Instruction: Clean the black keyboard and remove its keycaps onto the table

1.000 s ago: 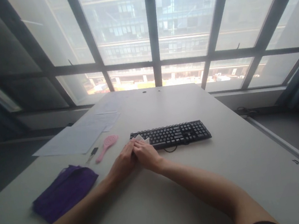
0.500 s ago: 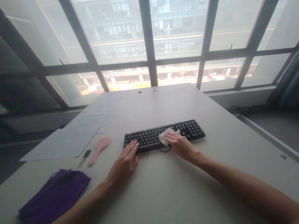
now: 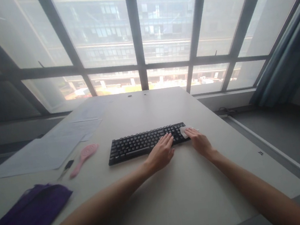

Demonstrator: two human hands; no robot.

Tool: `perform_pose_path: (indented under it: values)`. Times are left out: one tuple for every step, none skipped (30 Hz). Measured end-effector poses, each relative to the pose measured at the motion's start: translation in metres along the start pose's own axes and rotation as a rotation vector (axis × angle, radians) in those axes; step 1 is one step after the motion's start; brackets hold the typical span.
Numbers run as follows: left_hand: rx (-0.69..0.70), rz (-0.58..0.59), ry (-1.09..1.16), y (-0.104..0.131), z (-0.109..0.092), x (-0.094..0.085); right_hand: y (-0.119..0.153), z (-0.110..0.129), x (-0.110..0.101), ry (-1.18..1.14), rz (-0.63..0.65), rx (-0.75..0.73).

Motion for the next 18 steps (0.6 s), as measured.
perform_pose_path:
  values:
    - [0.009, 0.000, 0.001, -0.004, -0.002, 0.004, 0.001, -0.004, 0.000, 0.009, -0.007, 0.033]
    - [0.016, 0.003, 0.000, -0.006, -0.004, 0.007, 0.002, -0.007, 0.000, 0.017, -0.011, 0.063]
    - [0.021, 0.007, -0.004, -0.006, -0.004, 0.010, 0.002, -0.008, 0.000, 0.020, -0.015, 0.090]
    - [0.026, 0.012, -0.010, -0.006, -0.004, 0.012, 0.002, -0.007, 0.001, 0.020, -0.017, 0.108]
    - [0.031, 0.017, -0.017, -0.005, -0.004, 0.014, 0.002, -0.003, 0.001, 0.013, -0.019, 0.113]
    - [0.035, 0.020, -0.023, -0.004, -0.004, 0.015, 0.002, 0.002, 0.002, 0.002, -0.021, 0.106]
    - [0.039, 0.022, -0.027, -0.003, -0.004, 0.016, 0.001, 0.010, 0.003, -0.014, -0.019, 0.081]
    - [0.040, 0.023, -0.029, -0.003, -0.004, 0.017, 0.000, 0.019, 0.004, -0.034, -0.010, 0.043]
    - [0.039, 0.023, -0.029, -0.003, -0.004, 0.017, -0.001, 0.028, 0.006, -0.054, 0.000, 0.000]
    - [0.035, 0.025, -0.028, -0.003, -0.004, 0.017, -0.002, 0.035, 0.007, -0.072, 0.010, -0.038]
    - [0.029, 0.027, -0.029, -0.003, -0.004, 0.017, -0.002, 0.041, 0.008, -0.084, 0.017, -0.061]
    - [0.025, 0.031, -0.031, -0.003, -0.004, 0.017, -0.002, 0.043, 0.008, -0.091, 0.022, -0.069]
    - [0.023, 0.035, -0.036, -0.003, -0.005, 0.017, -0.003, 0.043, 0.008, -0.092, 0.025, -0.057]
    - [0.025, 0.040, -0.043, -0.003, -0.005, 0.017, -0.003, 0.039, 0.007, -0.087, 0.026, -0.027]
    - [0.029, 0.045, -0.051, -0.002, -0.006, 0.017, -0.004, 0.033, 0.006, -0.079, 0.026, 0.019]
    - [0.036, 0.050, -0.059, -0.001, -0.007, 0.017, -0.006, 0.026, 0.004, -0.070, 0.026, 0.075]
    - [0.042, 0.051, -0.065, -0.001, -0.008, 0.017, -0.008, 0.019, 0.002, -0.063, 0.026, 0.140]
    - [0.046, 0.051, -0.069, 0.000, -0.008, 0.017, -0.011, 0.012, 0.001, -0.061, 0.030, 0.203]
Point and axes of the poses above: each hand's wrist, its own y-axis away from the middle knuckle, its own x-axis out of the palm, z = x × y, the point moved 8 cm from there along -y, towards the middle knuckle, and after that the axes turned 9 degrees about z, right-handed, at the moved point
